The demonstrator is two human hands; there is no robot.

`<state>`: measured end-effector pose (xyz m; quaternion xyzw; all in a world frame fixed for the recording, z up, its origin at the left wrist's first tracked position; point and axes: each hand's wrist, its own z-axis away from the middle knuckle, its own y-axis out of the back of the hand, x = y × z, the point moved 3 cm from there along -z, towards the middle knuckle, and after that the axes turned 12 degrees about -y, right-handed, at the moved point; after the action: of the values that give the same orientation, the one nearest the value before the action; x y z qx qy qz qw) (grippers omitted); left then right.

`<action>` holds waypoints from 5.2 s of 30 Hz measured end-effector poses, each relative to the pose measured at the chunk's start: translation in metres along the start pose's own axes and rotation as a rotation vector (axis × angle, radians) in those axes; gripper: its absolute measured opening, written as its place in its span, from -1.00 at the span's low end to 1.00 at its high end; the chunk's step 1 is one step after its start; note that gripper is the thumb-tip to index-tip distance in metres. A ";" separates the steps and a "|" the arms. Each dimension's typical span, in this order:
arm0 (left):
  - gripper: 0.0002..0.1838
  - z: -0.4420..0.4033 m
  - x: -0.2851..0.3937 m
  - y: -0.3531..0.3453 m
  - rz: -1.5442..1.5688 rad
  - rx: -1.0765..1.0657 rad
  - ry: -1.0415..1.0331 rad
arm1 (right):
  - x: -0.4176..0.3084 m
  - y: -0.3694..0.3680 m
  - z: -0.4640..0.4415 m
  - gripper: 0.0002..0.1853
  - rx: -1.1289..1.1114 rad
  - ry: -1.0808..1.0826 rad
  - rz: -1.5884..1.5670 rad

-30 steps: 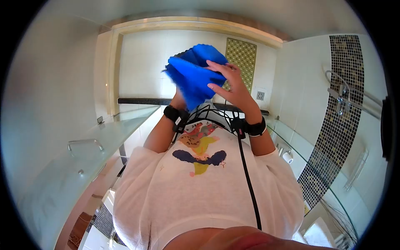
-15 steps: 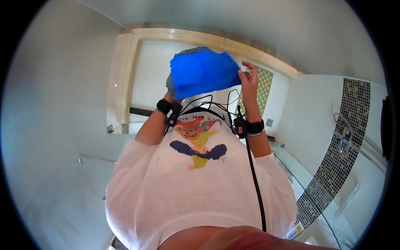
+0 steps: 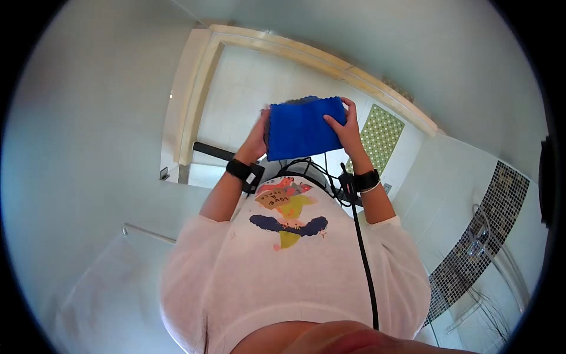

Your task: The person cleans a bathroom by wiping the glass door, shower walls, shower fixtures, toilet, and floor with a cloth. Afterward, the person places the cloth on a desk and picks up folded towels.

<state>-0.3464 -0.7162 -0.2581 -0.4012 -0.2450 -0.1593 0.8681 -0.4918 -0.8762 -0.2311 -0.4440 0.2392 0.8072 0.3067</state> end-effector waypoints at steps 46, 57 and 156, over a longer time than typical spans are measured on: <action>-0.71 -0.324 0.056 0.261 -1.130 -0.048 -0.873 | 0.324 -0.055 -0.369 -0.72 -0.278 0.031 -0.027; -0.71 -0.197 0.038 0.276 -0.085 0.220 -0.876 | 0.543 0.004 -0.450 -0.50 0.237 0.077 0.532; -0.87 -0.179 0.011 0.227 -0.077 -0.083 -0.770 | 0.617 -0.136 -0.388 -0.13 0.296 0.024 1.041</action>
<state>-0.1766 -0.7133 -0.4928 -0.4568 -0.5614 -0.0391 0.6890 -0.4321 -0.8629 -0.9696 -0.2281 0.5421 0.8051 -0.0773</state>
